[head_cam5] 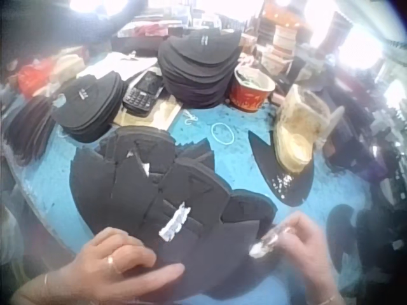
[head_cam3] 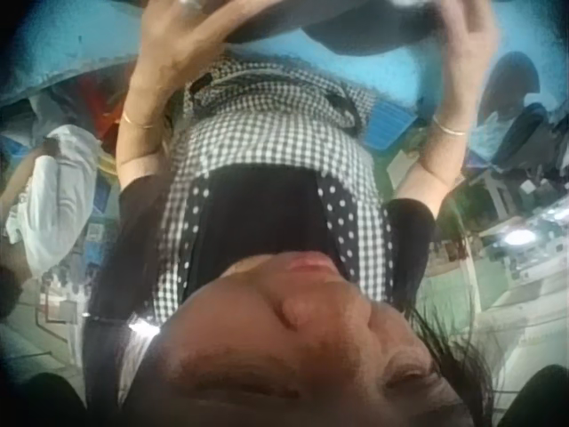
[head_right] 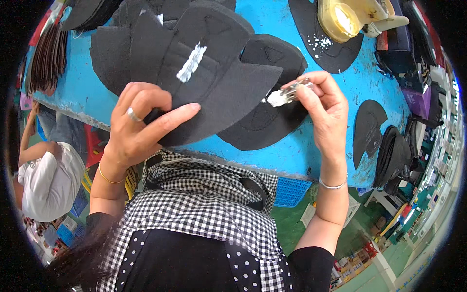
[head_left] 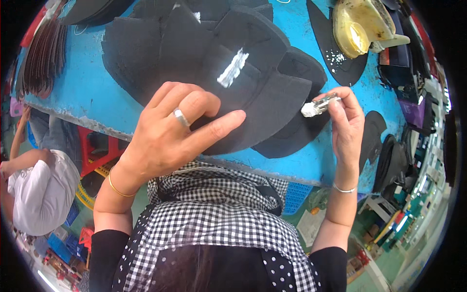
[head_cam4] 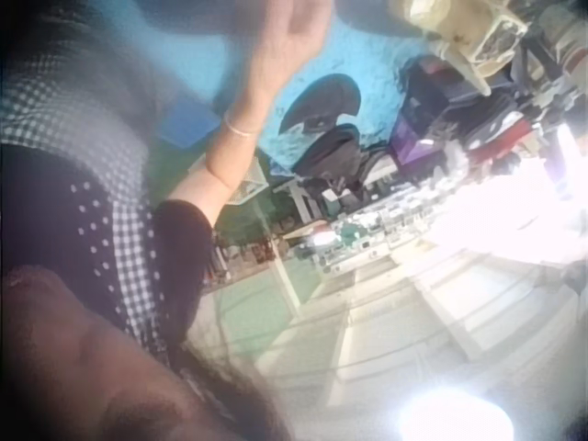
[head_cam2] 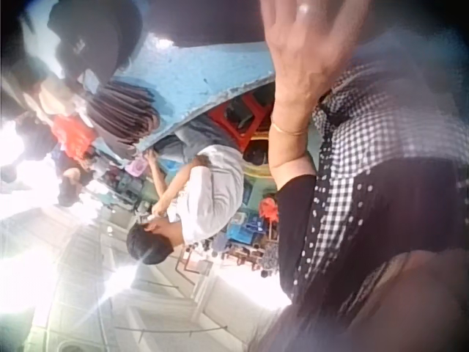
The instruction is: Applying glue or adhesive to black shoe upper components using a small tool.
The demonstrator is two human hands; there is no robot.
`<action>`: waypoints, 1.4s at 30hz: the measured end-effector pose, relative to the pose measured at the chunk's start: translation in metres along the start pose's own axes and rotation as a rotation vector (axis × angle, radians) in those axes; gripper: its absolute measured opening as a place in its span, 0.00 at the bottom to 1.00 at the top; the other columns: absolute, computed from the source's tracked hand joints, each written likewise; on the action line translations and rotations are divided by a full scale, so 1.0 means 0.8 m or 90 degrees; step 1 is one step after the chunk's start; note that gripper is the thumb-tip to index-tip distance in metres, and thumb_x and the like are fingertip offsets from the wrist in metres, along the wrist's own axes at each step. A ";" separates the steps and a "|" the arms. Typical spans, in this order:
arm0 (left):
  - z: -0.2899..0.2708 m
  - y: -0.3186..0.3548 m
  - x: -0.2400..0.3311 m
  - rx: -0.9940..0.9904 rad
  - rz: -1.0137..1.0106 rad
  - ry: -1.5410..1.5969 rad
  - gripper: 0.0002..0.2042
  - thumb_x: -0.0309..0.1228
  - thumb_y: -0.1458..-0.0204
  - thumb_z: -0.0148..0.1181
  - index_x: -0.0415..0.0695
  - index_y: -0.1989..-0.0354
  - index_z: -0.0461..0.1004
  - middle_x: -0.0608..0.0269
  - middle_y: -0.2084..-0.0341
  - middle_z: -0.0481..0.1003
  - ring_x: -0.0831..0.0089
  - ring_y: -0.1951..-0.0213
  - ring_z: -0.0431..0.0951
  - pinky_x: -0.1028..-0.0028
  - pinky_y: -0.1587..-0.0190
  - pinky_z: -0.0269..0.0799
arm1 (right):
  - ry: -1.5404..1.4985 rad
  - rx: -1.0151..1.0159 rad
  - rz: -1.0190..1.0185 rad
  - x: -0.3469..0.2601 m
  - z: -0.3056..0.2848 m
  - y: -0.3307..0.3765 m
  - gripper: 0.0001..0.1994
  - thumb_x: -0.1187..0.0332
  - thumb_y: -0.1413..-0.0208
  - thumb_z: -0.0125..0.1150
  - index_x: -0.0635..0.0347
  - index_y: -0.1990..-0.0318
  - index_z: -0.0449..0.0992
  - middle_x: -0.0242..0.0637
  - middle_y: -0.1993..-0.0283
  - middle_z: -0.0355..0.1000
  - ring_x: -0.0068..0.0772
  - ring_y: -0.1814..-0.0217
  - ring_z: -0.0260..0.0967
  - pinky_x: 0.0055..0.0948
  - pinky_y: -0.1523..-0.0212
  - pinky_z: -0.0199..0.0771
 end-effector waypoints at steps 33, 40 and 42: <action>0.077 -0.003 0.061 -0.138 0.098 0.143 0.17 0.32 0.57 0.65 0.41 0.56 0.80 0.59 0.54 0.77 0.64 0.53 0.77 0.67 0.54 0.75 | 0.604 0.091 -0.301 -0.025 0.041 -0.015 0.09 0.74 0.53 0.74 0.57 0.64 0.80 0.32 0.67 0.76 0.30 0.67 0.70 0.30 0.64 0.68; 0.078 -0.028 0.066 -0.115 0.115 0.121 0.17 0.30 0.57 0.60 0.37 0.57 0.79 0.61 0.67 0.73 0.67 0.64 0.75 0.71 0.64 0.73 | 0.329 0.154 -0.183 -0.029 0.009 0.021 0.08 0.76 0.42 0.66 0.63 0.56 0.77 0.36 0.60 0.78 0.22 0.61 0.73 0.23 0.59 0.74; 0.063 -0.030 0.075 -0.030 0.183 0.168 0.18 0.29 0.58 0.61 0.36 0.57 0.78 0.65 0.73 0.69 0.72 0.70 0.73 0.73 0.70 0.68 | 0.179 0.256 -0.221 -0.029 -0.026 0.014 0.07 0.74 0.35 0.57 0.65 0.53 0.74 0.39 0.56 0.78 0.23 0.57 0.72 0.26 0.53 0.73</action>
Point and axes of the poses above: each hand's wrist, its own y-axis away from the middle knuckle, its own z-axis out of the palm, x = y × z, the point moved 5 cm from there along -y, towards the middle knuckle
